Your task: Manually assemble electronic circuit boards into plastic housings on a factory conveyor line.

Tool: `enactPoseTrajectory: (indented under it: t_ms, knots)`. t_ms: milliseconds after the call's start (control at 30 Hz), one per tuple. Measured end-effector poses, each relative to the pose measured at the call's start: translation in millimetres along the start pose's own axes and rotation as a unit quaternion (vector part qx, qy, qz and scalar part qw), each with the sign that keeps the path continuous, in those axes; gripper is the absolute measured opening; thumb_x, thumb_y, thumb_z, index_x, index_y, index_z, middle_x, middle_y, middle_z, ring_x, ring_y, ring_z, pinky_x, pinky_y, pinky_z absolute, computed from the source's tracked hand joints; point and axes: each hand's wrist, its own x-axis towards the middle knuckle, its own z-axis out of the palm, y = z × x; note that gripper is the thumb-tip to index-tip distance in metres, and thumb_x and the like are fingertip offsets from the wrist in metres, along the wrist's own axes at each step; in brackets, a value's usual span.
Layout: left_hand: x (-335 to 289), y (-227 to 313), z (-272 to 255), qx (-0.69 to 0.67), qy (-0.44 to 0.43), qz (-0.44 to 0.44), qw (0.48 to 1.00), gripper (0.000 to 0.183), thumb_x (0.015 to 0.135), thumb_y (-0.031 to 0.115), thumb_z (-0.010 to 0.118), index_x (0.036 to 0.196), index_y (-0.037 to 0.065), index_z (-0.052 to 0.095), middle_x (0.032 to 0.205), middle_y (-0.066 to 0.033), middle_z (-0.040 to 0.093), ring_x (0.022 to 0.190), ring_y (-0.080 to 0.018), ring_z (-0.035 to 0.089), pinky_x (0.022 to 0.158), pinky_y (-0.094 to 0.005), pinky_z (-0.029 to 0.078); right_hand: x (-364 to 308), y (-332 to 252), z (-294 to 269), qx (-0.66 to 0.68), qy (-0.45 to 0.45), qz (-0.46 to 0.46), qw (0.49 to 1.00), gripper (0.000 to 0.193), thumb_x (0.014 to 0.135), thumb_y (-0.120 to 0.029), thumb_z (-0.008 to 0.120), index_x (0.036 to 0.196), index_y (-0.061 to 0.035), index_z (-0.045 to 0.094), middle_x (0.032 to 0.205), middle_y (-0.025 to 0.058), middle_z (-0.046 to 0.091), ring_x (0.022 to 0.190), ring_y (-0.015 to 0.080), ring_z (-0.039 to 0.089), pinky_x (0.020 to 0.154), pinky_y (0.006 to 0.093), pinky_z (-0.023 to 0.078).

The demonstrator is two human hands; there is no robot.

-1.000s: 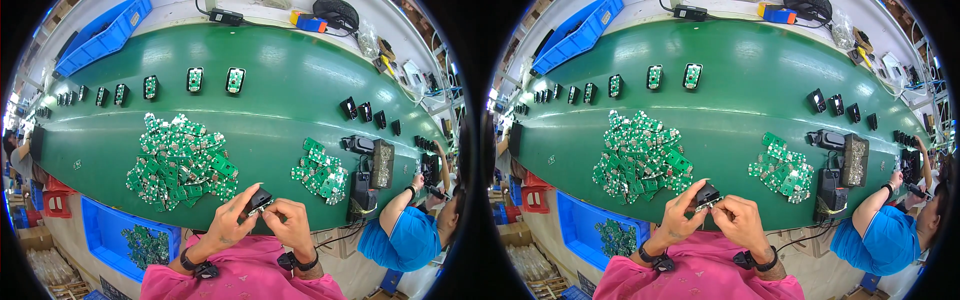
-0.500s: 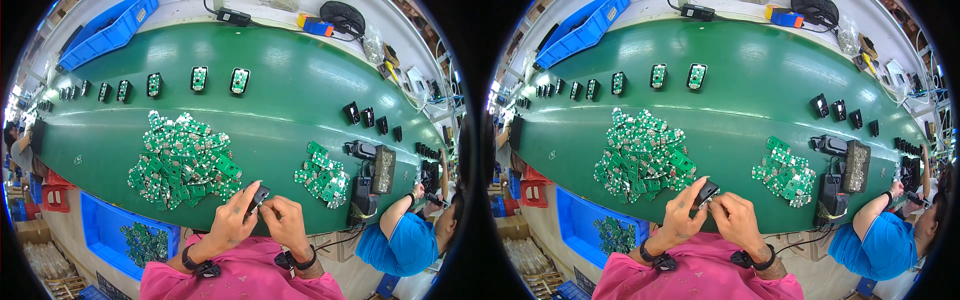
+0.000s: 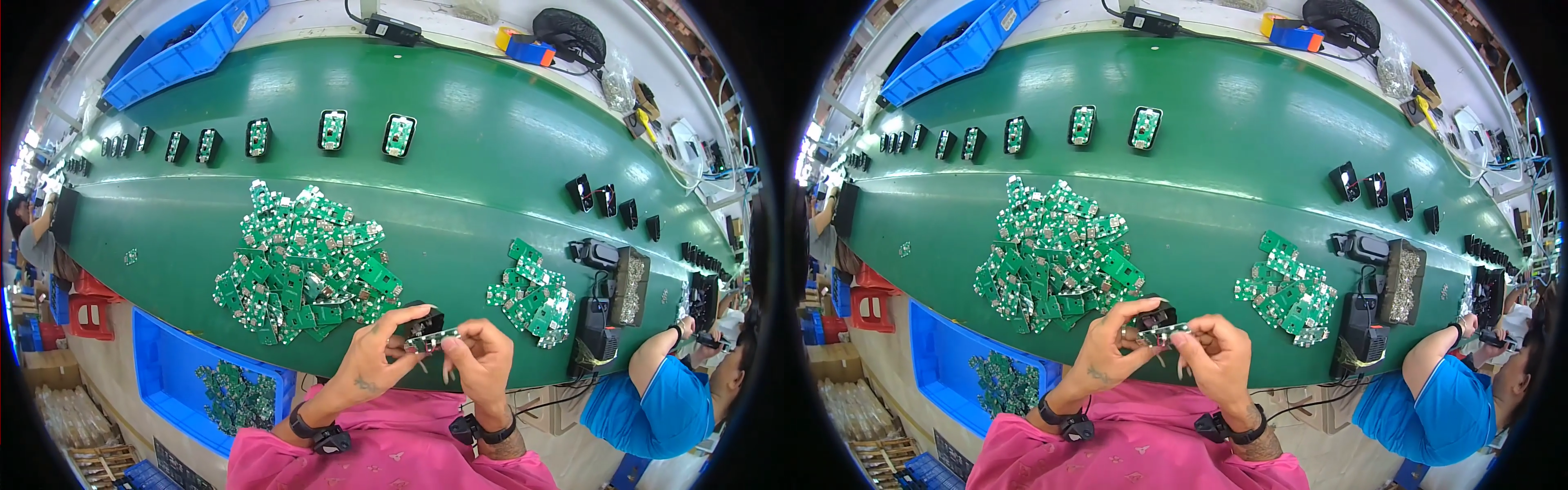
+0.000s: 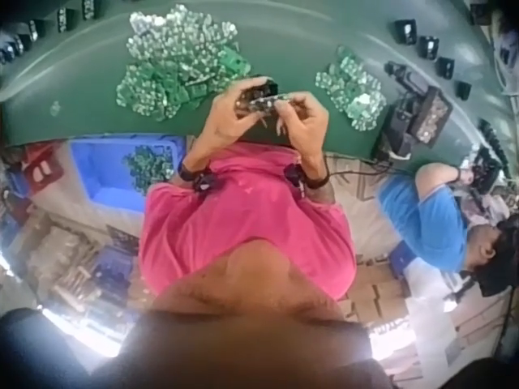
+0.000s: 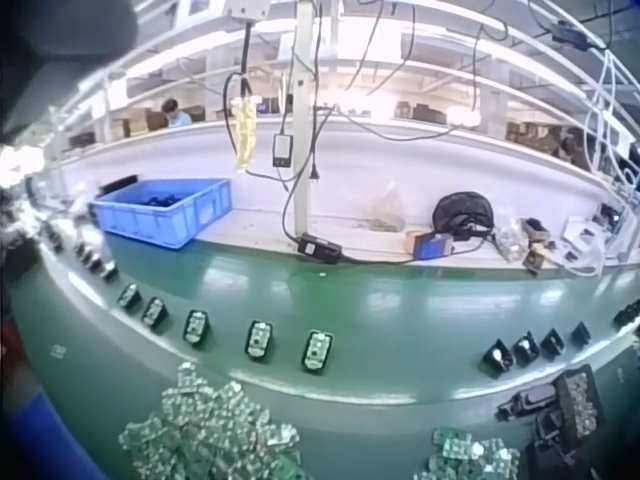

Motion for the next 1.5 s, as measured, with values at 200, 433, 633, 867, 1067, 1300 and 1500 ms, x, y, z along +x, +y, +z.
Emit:
enactPoseTrajectory:
  t_ms: [200,433,633,867,1067,1300,1500]
  knots:
    - [2,-12,3,-0.003,0.028,0.099,0.995,0.056,0.083,-0.010,0.070,0.134,0.003,0.049,0.128,-0.0164,0.059,0.092,-0.0213,0.071,0.072,-0.0294,0.061,3,-4,8,-0.006,-0.045,0.013,0.999,0.009,0.088,0.004,0.067,0.079,0.0044,0.064,0.072,0.0042,0.062,0.053,0.0061,0.055,0.045,0.0211,0.043]
    - [2,-13,9,-0.031,0.057,0.022,0.998,0.050,0.086,-0.010,0.066,0.132,0.002,0.050,0.123,-0.0170,0.060,0.083,-0.0202,0.071,0.064,-0.0269,0.060,10,-9,-10,-0.076,-0.100,-0.040,0.991,0.019,0.092,-0.003,0.061,0.074,0.0026,0.061,0.064,0.0041,0.059,0.048,0.0063,0.050,0.044,0.0204,0.036]
    - [7,-19,16,-0.117,0.109,0.030,0.987,0.052,0.087,-0.013,0.062,0.133,0.002,0.043,0.127,-0.0215,0.057,0.089,-0.0192,0.069,0.063,-0.0259,0.060,6,5,-6,-0.203,0.051,0.024,0.978,0.022,0.100,-0.013,0.055,0.092,0.0047,0.063,0.075,0.0066,0.065,0.054,0.0080,0.057,0.047,0.0215,0.042]
    - [8,-26,20,-0.190,0.130,0.114,0.966,0.052,0.087,-0.013,0.062,0.134,0.003,0.046,0.132,-0.0176,0.054,0.092,-0.0174,0.068,0.069,-0.0266,0.060,2,12,0,0.015,-0.013,0.083,0.996,0.015,0.098,-0.011,0.057,0.098,0.0031,0.061,0.081,0.0067,0.066,0.059,0.0098,0.061,0.051,0.0224,0.047]
    - [5,-34,13,-0.050,0.103,0.132,0.985,0.054,0.085,-0.013,0.065,0.133,0.003,0.046,0.137,-0.0214,0.053,0.106,-0.0239,0.066,0.077,-0.0306,0.062,0,-1,4,0.043,0.001,0.051,0.998,0.012,0.098,-0.008,0.059,0.088,-0.0005,0.057,0.071,-0.0003,0.058,0.058,0.0040,0.054,0.050,0.0197,0.041]
    - [7,-19,21,0.096,0.135,0.177,0.970,0.047,0.082,-0.012,0.066,0.125,0.006,0.062,0.132,-0.0173,0.060,0.087,-0.0124,0.069,0.064,-0.0216,0.056,0,-22,-4,-0.236,-0.080,-0.013,0.968,0.014,0.093,-0.006,0.061,0.082,0.0016,0.058,0.064,0.0071,0.059,0.054,0.0142,0.054,0.051,0.0290,0.042]
    - [10,-9,23,0.204,0.184,0.223,0.935,0.059,0.077,-0.018,0.053,0.130,0.006,0.061,0.119,-0.0155,0.067,0.084,-0.0116,0.069,0.065,-0.0263,0.055,-6,-17,10,-0.270,-0.038,-0.038,0.961,0.016,0.093,-0.009,0.063,0.081,0.0008,0.059,0.065,0.0085,0.059,0.054,0.0174,0.056,0.051,0.0313,0.042]
